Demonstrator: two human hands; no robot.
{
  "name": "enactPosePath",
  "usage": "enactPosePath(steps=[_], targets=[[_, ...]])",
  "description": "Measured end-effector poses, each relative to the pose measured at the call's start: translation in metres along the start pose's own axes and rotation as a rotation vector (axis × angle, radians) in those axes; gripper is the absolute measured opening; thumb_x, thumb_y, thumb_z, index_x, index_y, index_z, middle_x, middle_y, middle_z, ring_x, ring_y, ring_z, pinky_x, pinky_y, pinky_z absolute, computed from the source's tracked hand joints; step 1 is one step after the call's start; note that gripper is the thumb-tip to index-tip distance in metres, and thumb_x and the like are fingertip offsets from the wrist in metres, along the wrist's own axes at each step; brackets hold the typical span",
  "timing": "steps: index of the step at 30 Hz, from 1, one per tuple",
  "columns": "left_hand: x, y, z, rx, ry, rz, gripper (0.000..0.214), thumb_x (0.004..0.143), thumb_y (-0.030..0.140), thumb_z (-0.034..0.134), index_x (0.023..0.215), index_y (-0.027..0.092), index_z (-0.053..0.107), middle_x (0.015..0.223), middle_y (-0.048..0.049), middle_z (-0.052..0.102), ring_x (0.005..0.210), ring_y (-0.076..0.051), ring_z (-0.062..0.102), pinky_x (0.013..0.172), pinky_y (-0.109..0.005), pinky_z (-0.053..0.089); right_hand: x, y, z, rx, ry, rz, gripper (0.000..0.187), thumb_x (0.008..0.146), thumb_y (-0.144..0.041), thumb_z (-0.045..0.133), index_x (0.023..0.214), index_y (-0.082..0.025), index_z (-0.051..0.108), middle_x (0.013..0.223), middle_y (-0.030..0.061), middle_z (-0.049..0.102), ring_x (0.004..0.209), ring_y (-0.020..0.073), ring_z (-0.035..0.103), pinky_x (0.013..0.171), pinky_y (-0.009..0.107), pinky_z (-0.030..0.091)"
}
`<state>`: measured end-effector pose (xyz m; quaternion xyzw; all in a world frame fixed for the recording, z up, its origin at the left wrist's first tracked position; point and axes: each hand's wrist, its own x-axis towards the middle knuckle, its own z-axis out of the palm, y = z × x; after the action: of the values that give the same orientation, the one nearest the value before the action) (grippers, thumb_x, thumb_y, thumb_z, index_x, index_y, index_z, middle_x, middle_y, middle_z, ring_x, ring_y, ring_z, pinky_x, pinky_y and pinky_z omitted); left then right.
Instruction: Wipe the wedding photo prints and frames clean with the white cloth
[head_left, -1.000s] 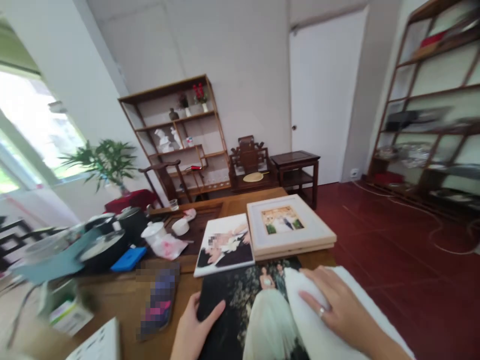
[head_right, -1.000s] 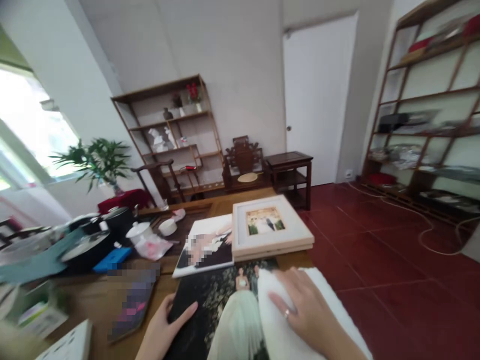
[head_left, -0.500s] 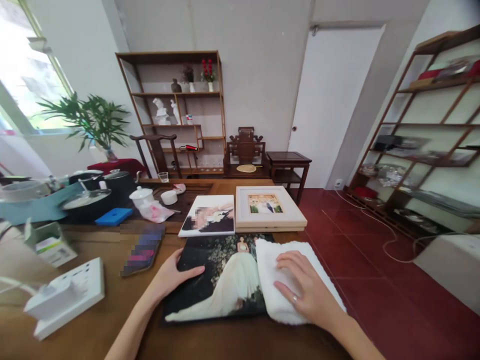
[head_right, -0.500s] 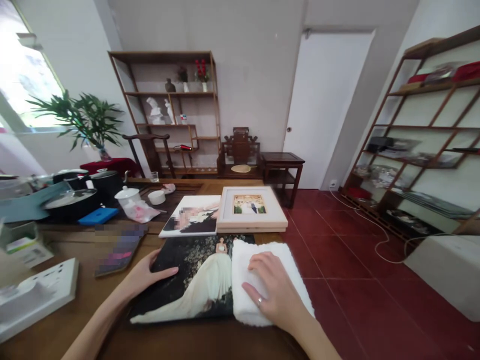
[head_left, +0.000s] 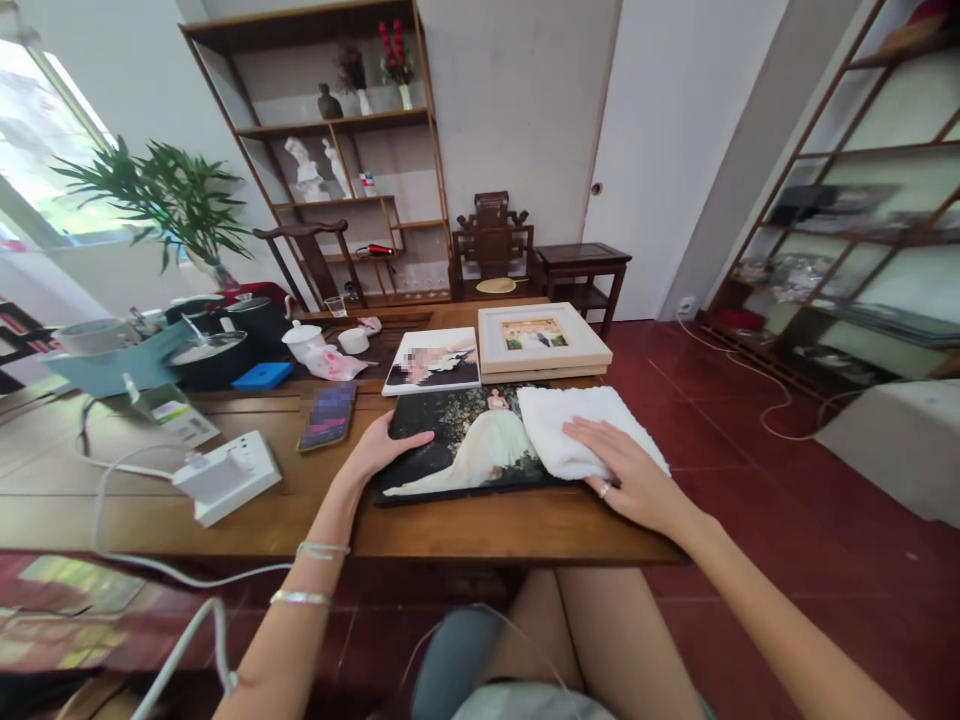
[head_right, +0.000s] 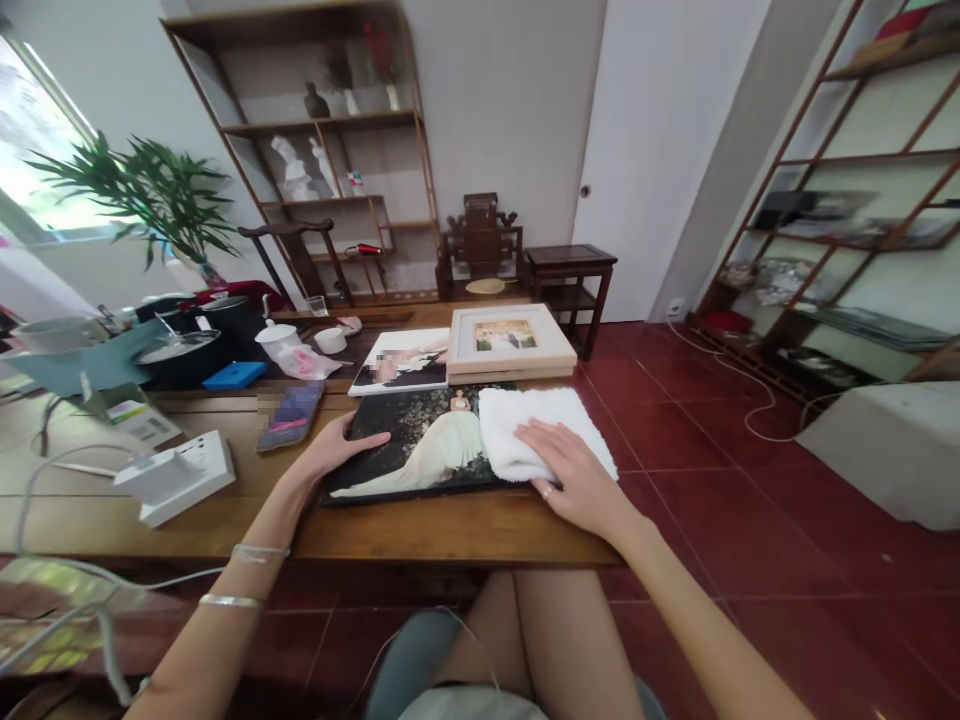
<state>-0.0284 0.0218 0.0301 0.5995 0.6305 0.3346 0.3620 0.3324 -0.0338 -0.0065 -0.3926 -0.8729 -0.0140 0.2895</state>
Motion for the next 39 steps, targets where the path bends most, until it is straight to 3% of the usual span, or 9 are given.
enactPosePath(steps=[4,7,11,20,25,28,33,36,39], targets=[[-0.001,-0.001,0.002,0.022,0.009,0.029,0.068,0.051,0.051,0.077,0.105,0.012,0.063,0.105,-0.0129,0.07,0.094,-0.028,0.066,0.083,-0.036,0.052,0.003,0.009,-0.002,-0.079,0.158,0.027,0.046,0.084,-0.014,0.042,0.13,-0.019,0.039,0.122,0.0131,0.058,0.107,0.0239,0.058,0.084,0.041,0.05],[-0.002,-0.004,0.004,0.037,0.025,0.042,0.069,0.047,0.051,0.078,0.102,0.013,0.065,0.102,-0.0122,0.071,0.092,-0.028,0.067,0.081,-0.035,0.052,0.01,0.012,0.0,-0.121,0.183,-0.011,0.034,0.084,-0.011,0.04,0.115,-0.02,0.049,0.119,0.0136,0.058,0.1,0.0246,0.06,0.076,0.039,0.052],[0.0,-0.007,0.005,0.082,0.053,0.057,0.067,0.046,0.054,0.077,0.099,0.014,0.067,0.099,-0.0115,0.072,0.091,-0.03,0.067,0.077,-0.035,0.051,0.015,0.007,0.006,-0.122,0.097,-0.093,0.031,0.083,-0.009,0.04,0.105,-0.023,0.056,0.117,0.0108,0.059,0.104,0.0247,0.057,0.083,0.04,0.049],[0.015,-0.003,-0.001,0.316,0.03,0.151,0.061,0.052,0.06,0.072,0.096,0.018,0.068,0.096,-0.0102,0.073,0.086,-0.03,0.067,0.071,-0.032,0.049,0.03,0.016,0.005,-0.223,0.031,-0.019,0.034,0.08,-0.01,0.044,0.112,-0.018,0.055,0.11,0.0152,0.057,0.106,0.0311,0.052,0.085,0.048,0.047],[0.016,0.003,-0.002,0.418,0.038,0.214,0.055,0.056,0.063,0.068,0.091,0.02,0.069,0.085,-0.0092,0.073,0.076,-0.031,0.067,0.065,-0.032,0.047,0.04,0.006,-0.004,-0.202,0.105,-0.11,0.034,0.077,-0.008,0.043,0.107,-0.018,0.055,0.111,0.0167,0.057,0.114,0.0322,0.048,0.094,0.056,0.04],[0.012,0.01,0.004,0.395,0.099,0.205,0.055,0.051,0.061,0.072,0.088,0.02,0.07,0.079,-0.0096,0.073,0.076,-0.032,0.067,0.067,-0.031,0.046,0.037,-0.004,0.004,-0.183,-0.017,-0.134,0.039,0.067,-0.002,0.042,0.099,-0.019,0.058,0.122,0.0161,0.054,0.128,0.0335,0.035,0.102,0.062,0.027],[-0.003,0.021,0.023,0.554,0.163,0.125,0.061,0.066,0.064,0.06,0.104,0.017,0.063,0.094,-0.0125,0.068,0.092,-0.032,0.063,0.079,-0.035,0.046,0.03,-0.009,0.016,-0.151,-0.071,-0.078,0.04,0.063,0.002,0.038,0.091,-0.016,0.059,0.138,0.0167,0.043,0.134,0.0327,0.024,0.102,0.061,0.029],[-0.013,0.013,0.036,0.632,0.263,0.081,0.068,0.076,0.059,0.051,0.121,0.01,0.051,0.103,-0.0161,0.061,0.102,-0.033,0.058,0.087,-0.041,0.044,0.026,-0.013,0.014,-0.137,-0.091,-0.077,0.042,0.063,0.004,0.036,0.091,-0.016,0.059,0.14,0.0142,0.042,0.135,0.0303,0.023,0.103,0.059,0.03],[-0.017,-0.003,0.043,0.578,0.375,0.147,0.068,0.075,0.059,0.053,0.12,0.008,0.052,0.106,-0.016,0.055,0.105,-0.033,0.056,0.091,-0.045,0.044,0.022,-0.021,0.012,-0.124,-0.094,-0.103,0.042,0.062,0.004,0.036,0.092,-0.016,0.059,0.141,0.0136,0.04,0.135,0.031,0.023,0.102,0.059,0.031]])
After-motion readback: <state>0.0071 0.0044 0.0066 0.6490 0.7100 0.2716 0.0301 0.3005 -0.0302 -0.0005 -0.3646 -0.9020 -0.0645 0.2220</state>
